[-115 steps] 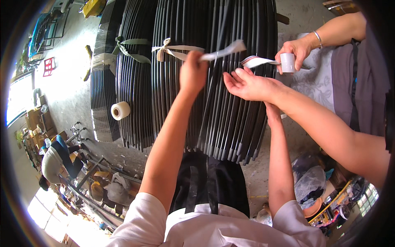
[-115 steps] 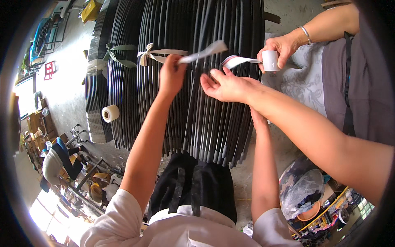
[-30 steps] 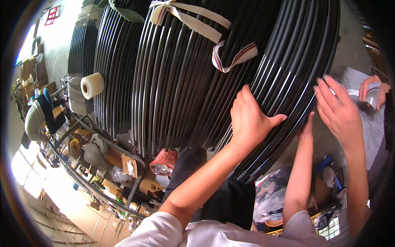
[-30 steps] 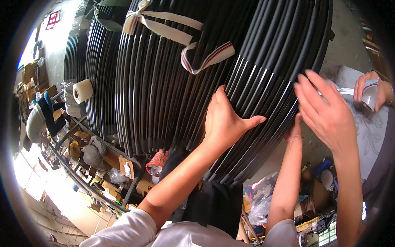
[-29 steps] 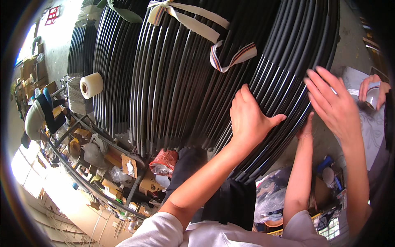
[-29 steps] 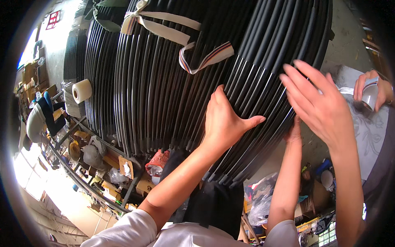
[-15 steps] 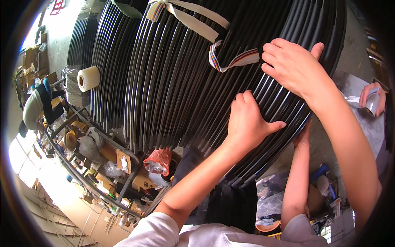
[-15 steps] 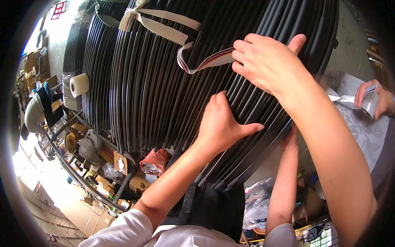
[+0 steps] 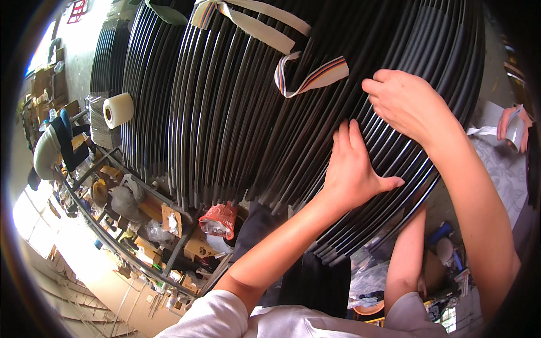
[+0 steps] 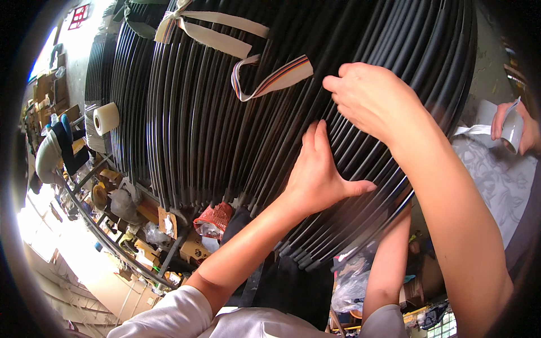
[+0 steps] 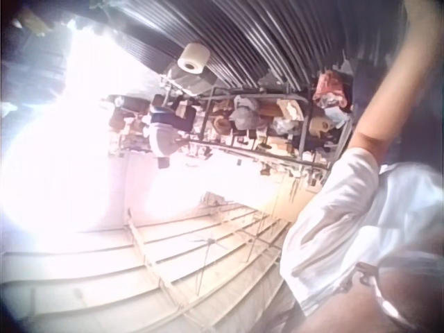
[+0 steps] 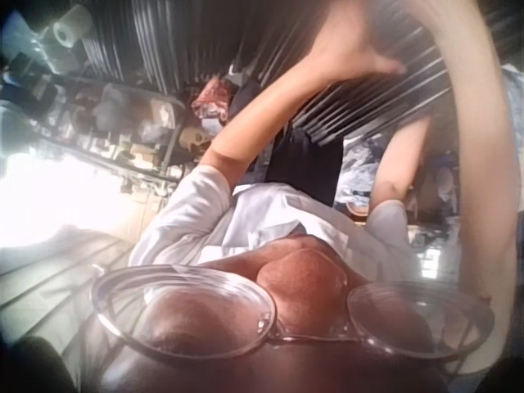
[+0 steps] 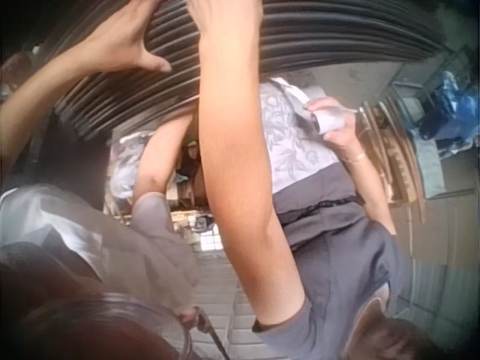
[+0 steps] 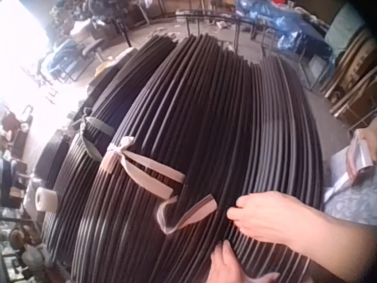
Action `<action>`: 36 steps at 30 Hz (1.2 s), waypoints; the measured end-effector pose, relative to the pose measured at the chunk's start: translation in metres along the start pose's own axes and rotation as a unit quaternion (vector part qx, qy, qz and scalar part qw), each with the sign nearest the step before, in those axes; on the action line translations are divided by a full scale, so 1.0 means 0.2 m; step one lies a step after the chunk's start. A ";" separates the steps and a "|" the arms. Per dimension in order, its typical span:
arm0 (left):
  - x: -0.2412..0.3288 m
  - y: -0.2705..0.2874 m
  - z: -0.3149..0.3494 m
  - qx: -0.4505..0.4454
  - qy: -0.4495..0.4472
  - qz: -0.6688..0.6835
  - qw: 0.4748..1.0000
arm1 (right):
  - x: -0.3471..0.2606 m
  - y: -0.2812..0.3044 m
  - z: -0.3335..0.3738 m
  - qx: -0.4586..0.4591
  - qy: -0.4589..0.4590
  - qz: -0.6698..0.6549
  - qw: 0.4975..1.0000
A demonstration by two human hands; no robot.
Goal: The person wraps a bundle of black rods with clear plastic tape, securing it with multiple layers. They then move the wrapped bundle to a stack of similar items and assist another person in tying a ribbon around a different bundle.
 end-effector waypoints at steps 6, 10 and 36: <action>-0.05 0.00 -0.02 -0.036 0.064 0.034 0.997 | -0.01 -0.06 -0.06 0.076 -0.074 -0.028 0.994; -0.06 -0.02 0.00 -0.018 0.045 0.027 0.998 | -0.01 -0.17 -0.10 -0.042 -0.109 -0.110 0.987; -0.06 -0.02 -0.09 0.050 0.034 -0.117 0.991 | -0.05 -0.16 -0.10 -0.127 -0.111 -0.171 0.971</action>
Point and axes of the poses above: each hand's wrist, its own z-axis away from the middle knuckle, its own y-axis out of the back of the hand, x = y × z, the point moved 8 cm from there along -z, towards the middle knuckle, and after that the axes turned 4 degrees about x, right-handed, at the moved point
